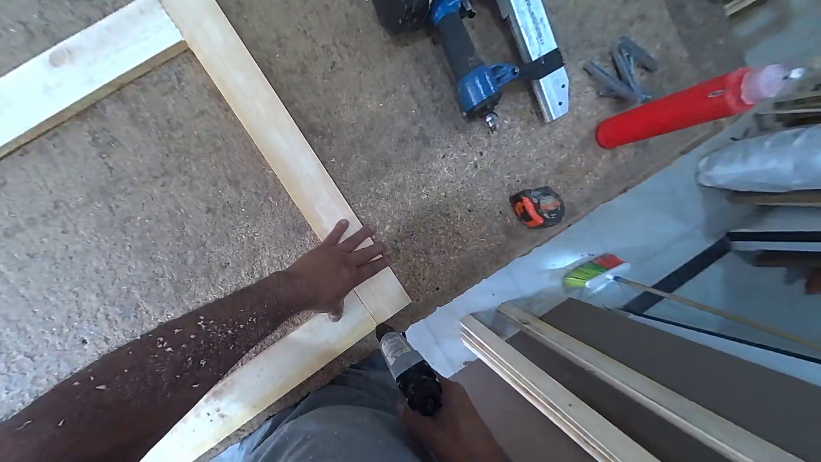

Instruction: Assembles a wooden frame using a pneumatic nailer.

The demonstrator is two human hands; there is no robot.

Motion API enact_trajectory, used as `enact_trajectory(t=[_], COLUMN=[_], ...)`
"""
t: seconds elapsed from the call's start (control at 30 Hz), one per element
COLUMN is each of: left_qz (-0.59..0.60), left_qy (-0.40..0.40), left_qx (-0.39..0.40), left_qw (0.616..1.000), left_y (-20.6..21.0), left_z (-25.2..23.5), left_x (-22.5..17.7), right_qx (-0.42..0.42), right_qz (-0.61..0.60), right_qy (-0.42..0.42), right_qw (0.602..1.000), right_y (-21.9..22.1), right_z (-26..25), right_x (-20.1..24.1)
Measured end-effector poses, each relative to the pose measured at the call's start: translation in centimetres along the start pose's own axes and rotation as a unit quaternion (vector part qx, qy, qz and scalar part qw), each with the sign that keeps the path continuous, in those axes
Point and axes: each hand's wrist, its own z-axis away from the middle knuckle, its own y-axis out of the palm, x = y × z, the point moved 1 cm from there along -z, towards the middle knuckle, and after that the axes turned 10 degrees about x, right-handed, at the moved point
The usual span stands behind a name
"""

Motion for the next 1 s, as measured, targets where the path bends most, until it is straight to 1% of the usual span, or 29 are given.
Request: enact_trajectory(t=[0.23,0.37,0.67,0.77,0.87,0.93,1.0], left_qz=[0.012,0.009,0.017,0.013,0.019,0.018,0.013], left_qy=[-0.007,-0.013,-0.006,-0.006,-0.005,-0.005,-0.004], left_qx=[0.019,0.031,0.028,0.024,0.019,0.018,0.012], left_qw=[1.000,0.999,0.999,1.000,1.000,1.000,1.000], left_y=[-0.3,-0.4,-0.2,-0.3,-0.1,0.0,0.1], left_z=[0.0,-0.2,-0.1,-0.1,-0.1,-0.2,-0.3], left_x=[0.0,-0.1,0.0,0.0,0.1,0.1,0.1], right_qx=[0.025,0.026,0.018,0.019,-0.002,-0.015,-0.007], right_qz=[0.053,0.046,0.062,0.063,0.050,0.043,0.041], right_qy=[0.031,0.051,0.033,0.036,0.006,-0.007,0.002], right_qw=[0.998,0.997,0.997,0.997,0.999,0.999,0.999], right_y=[0.0,0.0,0.7,0.5,0.3,0.4,0.4], right_z=[-0.2,-1.0,-0.7,0.6,1.6,1.0,0.1], right_x=[-0.2,0.5,-0.2,0.3,1.0,1.2,1.2])
